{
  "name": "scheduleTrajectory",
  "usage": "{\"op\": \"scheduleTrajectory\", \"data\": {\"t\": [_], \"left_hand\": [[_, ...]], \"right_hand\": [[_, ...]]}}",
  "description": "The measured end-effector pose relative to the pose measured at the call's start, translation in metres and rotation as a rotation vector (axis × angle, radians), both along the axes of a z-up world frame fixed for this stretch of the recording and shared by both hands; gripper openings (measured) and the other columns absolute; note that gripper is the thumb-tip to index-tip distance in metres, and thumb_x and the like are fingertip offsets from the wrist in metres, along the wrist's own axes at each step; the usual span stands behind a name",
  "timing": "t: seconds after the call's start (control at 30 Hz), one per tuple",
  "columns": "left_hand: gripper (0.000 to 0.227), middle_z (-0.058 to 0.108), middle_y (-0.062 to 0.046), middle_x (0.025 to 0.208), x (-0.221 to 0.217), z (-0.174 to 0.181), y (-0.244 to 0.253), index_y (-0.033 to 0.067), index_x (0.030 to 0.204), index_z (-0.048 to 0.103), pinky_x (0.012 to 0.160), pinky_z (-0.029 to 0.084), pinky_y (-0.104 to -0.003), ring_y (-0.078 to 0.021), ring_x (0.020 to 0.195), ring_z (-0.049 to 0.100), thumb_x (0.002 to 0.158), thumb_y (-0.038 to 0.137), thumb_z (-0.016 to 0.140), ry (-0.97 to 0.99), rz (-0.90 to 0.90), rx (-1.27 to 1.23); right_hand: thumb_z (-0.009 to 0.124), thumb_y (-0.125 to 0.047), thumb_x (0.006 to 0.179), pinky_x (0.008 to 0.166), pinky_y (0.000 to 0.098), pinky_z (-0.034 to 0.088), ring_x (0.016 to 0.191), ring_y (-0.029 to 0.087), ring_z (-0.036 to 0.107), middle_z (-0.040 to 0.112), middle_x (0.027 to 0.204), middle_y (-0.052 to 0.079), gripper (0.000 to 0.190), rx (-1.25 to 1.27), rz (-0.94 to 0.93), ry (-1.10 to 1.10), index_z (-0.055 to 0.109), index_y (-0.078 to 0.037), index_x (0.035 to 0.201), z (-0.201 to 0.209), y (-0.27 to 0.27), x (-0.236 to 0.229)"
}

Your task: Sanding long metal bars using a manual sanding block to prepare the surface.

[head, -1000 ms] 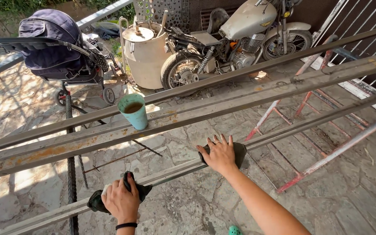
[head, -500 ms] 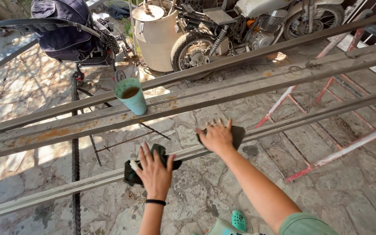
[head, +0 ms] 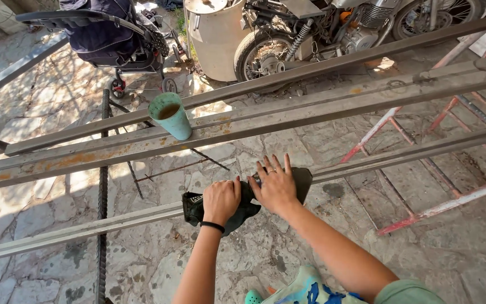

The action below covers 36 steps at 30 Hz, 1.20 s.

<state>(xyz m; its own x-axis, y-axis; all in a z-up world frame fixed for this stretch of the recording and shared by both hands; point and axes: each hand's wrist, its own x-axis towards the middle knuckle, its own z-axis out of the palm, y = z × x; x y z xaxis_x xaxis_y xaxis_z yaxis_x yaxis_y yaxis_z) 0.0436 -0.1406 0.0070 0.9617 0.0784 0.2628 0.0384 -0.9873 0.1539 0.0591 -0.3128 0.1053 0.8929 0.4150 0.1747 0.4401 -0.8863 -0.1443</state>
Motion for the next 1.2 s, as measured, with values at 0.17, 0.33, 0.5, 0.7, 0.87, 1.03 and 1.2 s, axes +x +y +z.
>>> {"op": "scheduleTrajectory", "data": {"t": [0.17, 0.33, 0.5, 0.7, 0.87, 1.03, 1.2], "left_hand": [[0.051, 0.066, -0.007, 0.059, -0.009, 0.013, -0.010, 0.0157, 0.062, 0.067, 0.057, 0.054, -0.040, -0.0313, 0.066, 0.071, 0.101, 0.038, 0.044, -0.082, 0.063, 0.024], [0.049, 0.064, -0.007, 0.058, -0.016, 0.018, -0.017, 0.0126, 0.061, 0.068, 0.059, 0.054, -0.039, -0.0307, 0.066, 0.070, 0.101, 0.031, 0.047, -0.200, 0.094, 0.021], [0.038, 0.063, -0.004, 0.059, -0.016, 0.008, -0.021, 0.0166, 0.062, 0.066, 0.065, 0.053, -0.036, -0.0267, 0.071, 0.069, 0.096, 0.029, 0.055, -0.364, 0.155, 0.059], [0.047, 0.054, -0.002, 0.053, -0.018, 0.014, -0.019, 0.0142, 0.056, 0.051, 0.052, 0.039, -0.038, -0.0240, 0.053, 0.052, 0.101, 0.024, 0.055, -0.390, 0.087, -0.034], [0.044, 0.050, -0.002, 0.055, -0.017, 0.012, -0.021, 0.0138, 0.058, 0.048, 0.054, 0.038, -0.038, -0.0244, 0.055, 0.049, 0.101, 0.022, 0.054, -0.419, 0.097, -0.009], [0.045, 0.045, -0.002, 0.054, -0.015, 0.010, -0.024, 0.0135, 0.057, 0.043, 0.054, 0.035, -0.038, -0.0247, 0.053, 0.043, 0.100, 0.019, 0.054, -0.483, 0.119, 0.003], [0.045, 0.050, -0.002, 0.054, -0.015, 0.007, -0.024, 0.0137, 0.057, 0.047, 0.053, 0.038, -0.037, -0.0231, 0.054, 0.049, 0.101, 0.022, 0.053, -0.460, 0.132, -0.007]], "right_hand": [[0.034, -0.057, 0.093, 0.112, 0.0588, 0.016, 0.134, 0.035, 0.042, 0.057, 0.133, 0.017, 0.062, -0.071, -0.131, -0.022, 0.062, -0.014, 0.126, -0.002, -0.074, 0.036], [0.037, -0.055, 0.091, 0.109, 0.0642, 0.017, 0.136, 0.037, 0.040, 0.053, 0.138, 0.017, 0.062, -0.105, -0.129, 0.146, 0.058, -0.014, 0.132, 0.030, -0.025, 0.028], [0.041, -0.054, 0.093, 0.111, 0.0587, 0.017, 0.129, 0.039, 0.046, 0.056, 0.130, 0.024, 0.061, 0.115, 0.054, -0.153, 0.060, -0.006, 0.125, 0.002, -0.068, 0.013], [0.005, -0.069, 0.090, 0.116, 0.0618, 0.001, 0.146, 0.032, 0.006, 0.011, 0.157, 0.014, 0.079, -0.288, -0.134, 0.308, 0.024, -0.017, 0.146, 0.031, -0.077, 0.070], [-0.004, -0.070, 0.091, 0.117, 0.0512, -0.008, 0.144, 0.028, 0.011, 0.021, 0.154, 0.011, 0.084, -0.081, 0.074, 0.081, 0.027, -0.014, 0.145, -0.010, -0.089, 0.034], [-0.009, -0.073, 0.082, 0.121, 0.0484, -0.001, 0.147, 0.025, 0.013, 0.020, 0.156, 0.006, 0.090, -0.251, -0.163, 0.315, 0.030, -0.020, 0.144, 0.014, -0.139, 0.080], [-0.006, -0.072, 0.084, 0.120, 0.0498, -0.005, 0.146, 0.027, 0.011, 0.016, 0.156, 0.009, 0.088, -0.223, 0.065, 0.323, 0.027, -0.018, 0.145, 0.017, -0.079, 0.053]]}}
